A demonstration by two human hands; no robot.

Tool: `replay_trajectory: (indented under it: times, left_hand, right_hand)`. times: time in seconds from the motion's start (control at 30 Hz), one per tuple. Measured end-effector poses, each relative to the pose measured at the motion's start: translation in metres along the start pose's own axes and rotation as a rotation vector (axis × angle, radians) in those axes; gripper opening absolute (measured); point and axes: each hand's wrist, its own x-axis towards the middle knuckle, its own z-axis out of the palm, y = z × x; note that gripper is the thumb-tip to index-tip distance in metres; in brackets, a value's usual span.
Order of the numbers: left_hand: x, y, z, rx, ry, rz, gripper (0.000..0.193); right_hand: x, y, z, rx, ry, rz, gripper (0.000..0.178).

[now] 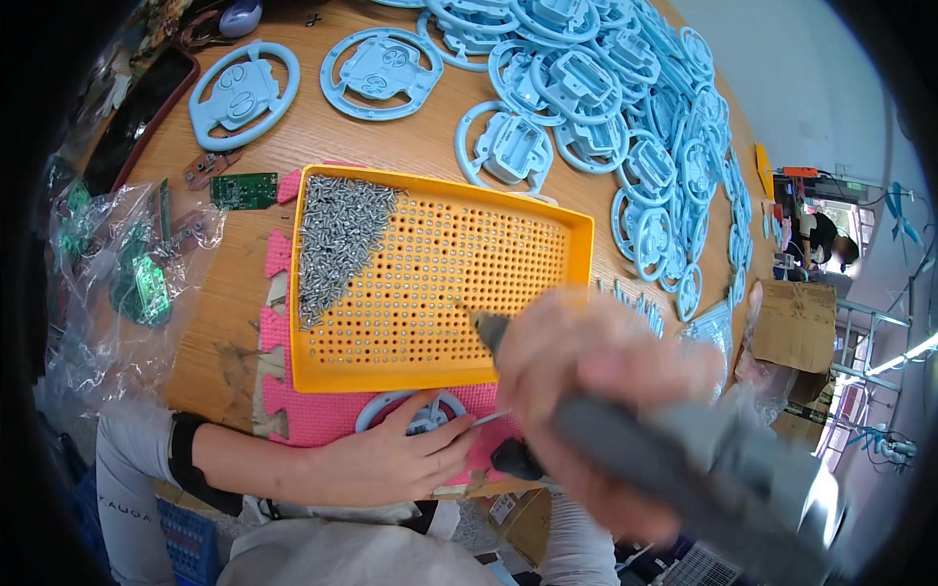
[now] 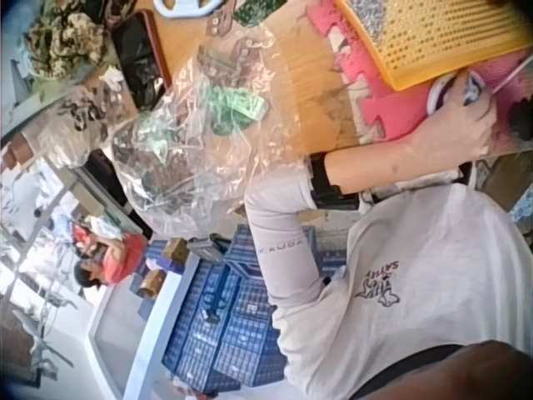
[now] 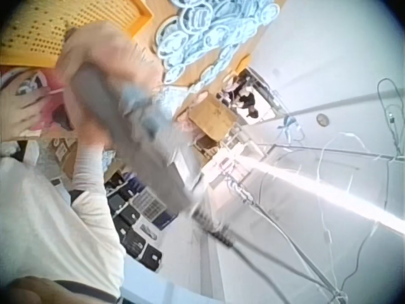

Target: The person uses a handheld electric screwdriver to fasten screws into light blue plastic steering wheel frames. They pick up a frame, insert a screw, and drive it in, repeating this process for multiple units. The person also handles small circuit boards and blue plastic rods during the assembly.

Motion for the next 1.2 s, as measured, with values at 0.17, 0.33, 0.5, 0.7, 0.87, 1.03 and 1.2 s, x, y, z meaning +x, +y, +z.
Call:
replay_trajectory:
  times: [0.17, 0.33, 0.5, 0.7, 0.87, 1.03, 1.2]
  left_hand:
    - [0.002, -0.001, -0.003, 0.019, -0.003, 0.026, 0.034]
    - [0.002, 0.0, -0.002, 0.011, 0.009, 0.008, 0.034]
    - [0.0, -0.002, -0.005, 0.023, -0.013, 0.009, 0.034]
    - [0.006, 0.002, -0.004, 0.066, -0.029, 0.059, 0.042]
    - [-0.005, 0.022, -0.003, 0.234, -0.169, 0.153, 0.053]
    - [-0.007, 0.039, 0.014, 0.226, -0.089, 0.18, 0.048]
    - [-0.008, 0.03, 0.017, 0.515, 0.084, 0.146, 0.036]
  right_hand:
    - [-0.001, 0.032, -0.022, -0.029, 0.093, -0.004, 0.067]
    - [-0.005, 0.038, -0.028, 0.016, 0.084, 0.044, 0.069]
    - [-0.004, 0.046, -0.021, 0.019, 0.127, 0.023, 0.065]
    - [-0.002, 0.028, -0.022, -0.02, 0.153, 0.014, 0.064]
    - [-0.006, -0.025, 0.005, 0.111, 0.074, -0.004, 0.044]
    - [-0.024, -0.049, 0.052, 0.344, -0.211, 0.106, 0.051]
    - [-0.049, -0.044, 0.056, 0.322, -0.257, 0.112, 0.036]
